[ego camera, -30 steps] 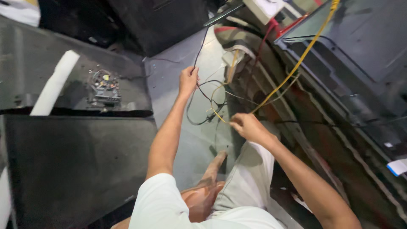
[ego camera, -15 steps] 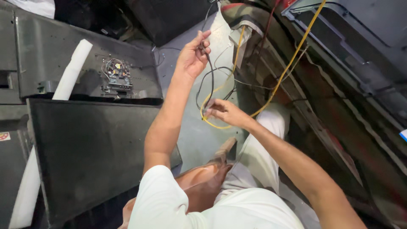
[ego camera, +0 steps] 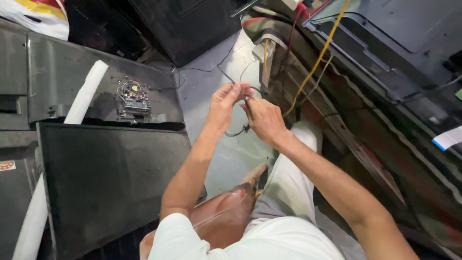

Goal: The person solders small components onto a white panel using a soldering iron and solder wire. They then flip the panel, work on a circuit board inside a black casing, and use a multimeter to test connections.

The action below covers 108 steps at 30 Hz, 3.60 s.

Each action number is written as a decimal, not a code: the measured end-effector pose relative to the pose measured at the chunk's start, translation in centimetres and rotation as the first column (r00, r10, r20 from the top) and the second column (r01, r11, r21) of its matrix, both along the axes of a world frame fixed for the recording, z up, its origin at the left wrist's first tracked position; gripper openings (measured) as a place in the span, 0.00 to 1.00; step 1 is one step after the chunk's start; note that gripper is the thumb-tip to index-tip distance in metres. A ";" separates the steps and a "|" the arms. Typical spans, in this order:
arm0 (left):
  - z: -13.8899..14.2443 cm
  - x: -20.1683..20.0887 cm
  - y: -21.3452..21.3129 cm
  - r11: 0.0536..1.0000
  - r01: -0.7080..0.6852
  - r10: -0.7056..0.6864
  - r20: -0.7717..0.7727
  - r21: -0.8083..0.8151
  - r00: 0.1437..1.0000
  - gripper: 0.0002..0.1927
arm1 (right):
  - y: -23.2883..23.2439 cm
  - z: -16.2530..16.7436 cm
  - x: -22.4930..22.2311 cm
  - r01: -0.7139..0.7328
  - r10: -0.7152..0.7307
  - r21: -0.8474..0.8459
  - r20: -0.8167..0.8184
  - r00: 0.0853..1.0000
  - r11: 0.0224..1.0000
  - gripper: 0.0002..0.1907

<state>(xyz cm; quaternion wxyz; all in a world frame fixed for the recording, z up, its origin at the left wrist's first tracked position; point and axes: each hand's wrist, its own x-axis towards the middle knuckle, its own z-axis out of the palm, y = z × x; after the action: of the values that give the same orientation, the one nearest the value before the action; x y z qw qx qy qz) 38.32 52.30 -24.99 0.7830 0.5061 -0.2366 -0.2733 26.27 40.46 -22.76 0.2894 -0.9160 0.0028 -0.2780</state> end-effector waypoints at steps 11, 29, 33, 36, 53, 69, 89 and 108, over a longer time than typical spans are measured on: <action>2.0 5.2 3.1 0.917 -0.319 0.238 -0.314 -0.239 0.919 0.15 | -3.1 -6.8 -2.9 0.037 -0.021 0.041 -0.341 0.940 0.998 0.12; -5.0 9.0 4.4 0.700 -0.622 0.714 -0.317 0.351 0.625 0.16 | -7.5 -6.0 -3.8 0.179 0.171 0.897 -0.266 0.949 0.404 0.12; -5.7 6.5 4.3 0.459 -0.886 0.339 0.908 0.070 0.247 0.28 | -4.8 -5.0 0.2 0.204 0.154 0.764 -0.369 0.916 0.612 0.11; -6.7 3.1 3.1 0.800 -0.461 -0.064 0.818 0.384 0.571 0.20 | -2.7 -4.6 3.7 0.143 0.162 0.717 -0.339 0.927 0.683 0.12; -11.1 15.4 -7.0 0.921 0.175 -0.226 0.113 0.347 0.968 0.12 | -4.7 -5.9 6.7 0.385 -0.372 0.705 -0.183 0.910 0.596 0.08; -10.9 15.0 -16.5 0.972 0.201 -0.163 -0.264 0.124 0.951 0.16 | -9.0 -4.8 8.4 0.403 -0.310 0.683 -0.262 0.914 0.609 0.12; -12.3 13.8 -18.3 0.982 0.056 -0.130 -0.431 -0.181 0.893 0.17 | -7.8 -12.4 -1.3 0.397 -0.189 0.645 -0.369 0.910 0.653 0.11; -7.7 13.0 -16.9 0.992 -0.012 0.048 -0.302 0.122 0.952 0.14 | -8.0 -9.9 -5.5 0.417 -0.212 0.578 -0.389 0.896 0.702 0.12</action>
<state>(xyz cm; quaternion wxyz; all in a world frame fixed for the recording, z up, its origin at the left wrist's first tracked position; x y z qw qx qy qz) 51.31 35.40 -32.70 0.7827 0.5071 -0.0887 -0.3497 20.77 32.42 -32.64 0.5314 -0.7748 0.2995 -0.1662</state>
